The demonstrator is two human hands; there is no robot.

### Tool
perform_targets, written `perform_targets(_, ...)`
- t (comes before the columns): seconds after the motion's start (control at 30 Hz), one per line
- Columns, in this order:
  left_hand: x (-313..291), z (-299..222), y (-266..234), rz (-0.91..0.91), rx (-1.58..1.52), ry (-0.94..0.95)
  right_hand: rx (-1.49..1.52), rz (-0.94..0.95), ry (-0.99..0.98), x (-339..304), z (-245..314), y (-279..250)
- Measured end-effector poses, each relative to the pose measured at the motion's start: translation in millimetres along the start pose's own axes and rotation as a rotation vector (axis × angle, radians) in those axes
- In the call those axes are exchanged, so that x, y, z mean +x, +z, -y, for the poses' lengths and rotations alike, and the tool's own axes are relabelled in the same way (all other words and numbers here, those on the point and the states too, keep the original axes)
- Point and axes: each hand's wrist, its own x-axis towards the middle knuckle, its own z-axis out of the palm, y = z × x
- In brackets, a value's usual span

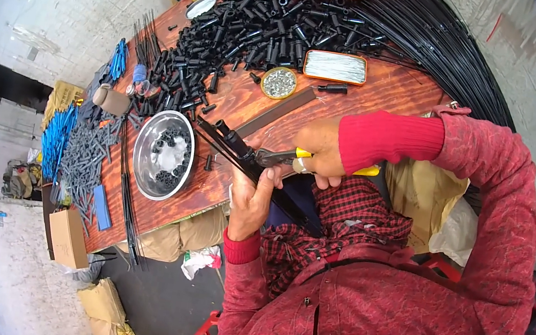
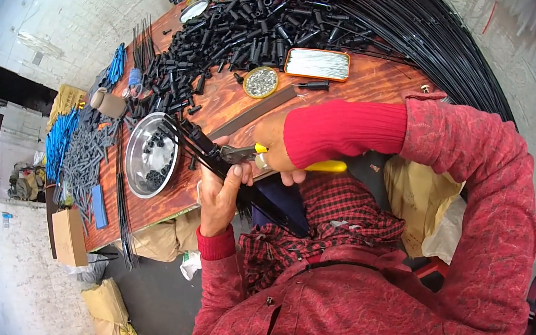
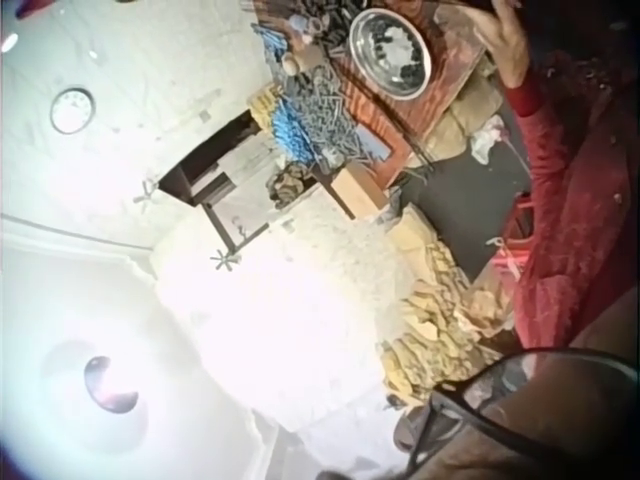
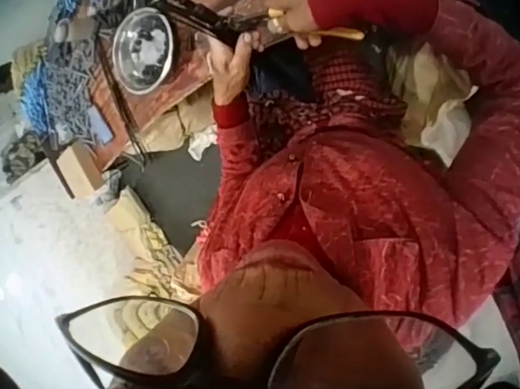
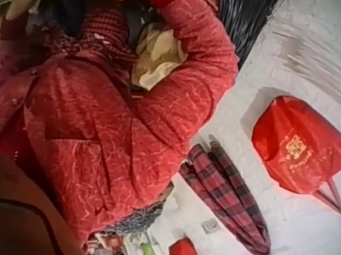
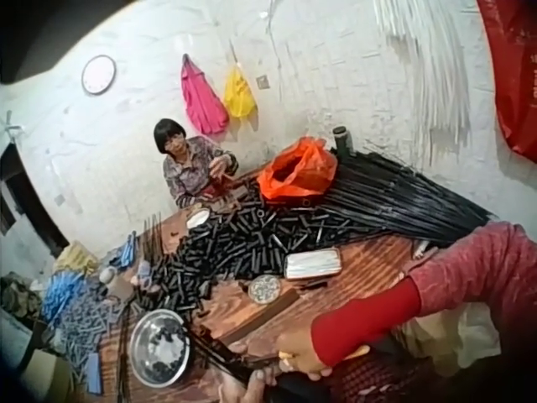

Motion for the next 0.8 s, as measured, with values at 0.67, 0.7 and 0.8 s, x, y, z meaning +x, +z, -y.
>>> perform_targets(0.67, -3.9, 8.6, -4.5, -0.088, -0.227, 0.001, -0.434, -0.74, -0.406, 28.6, -31.2, 41.6)
perform_targets(0.7, -3.7, 9.0, -4.4, -0.09, -0.227, 0.003, -0.302, -0.537, -0.318, 24.8, -29.3, 33.0)
perform_targets(0.8, -2.8, 8.2, -4.2, -0.065, -0.238, 0.015, -0.02, -0.237, -0.198, 13.0, -23.1, 19.4)
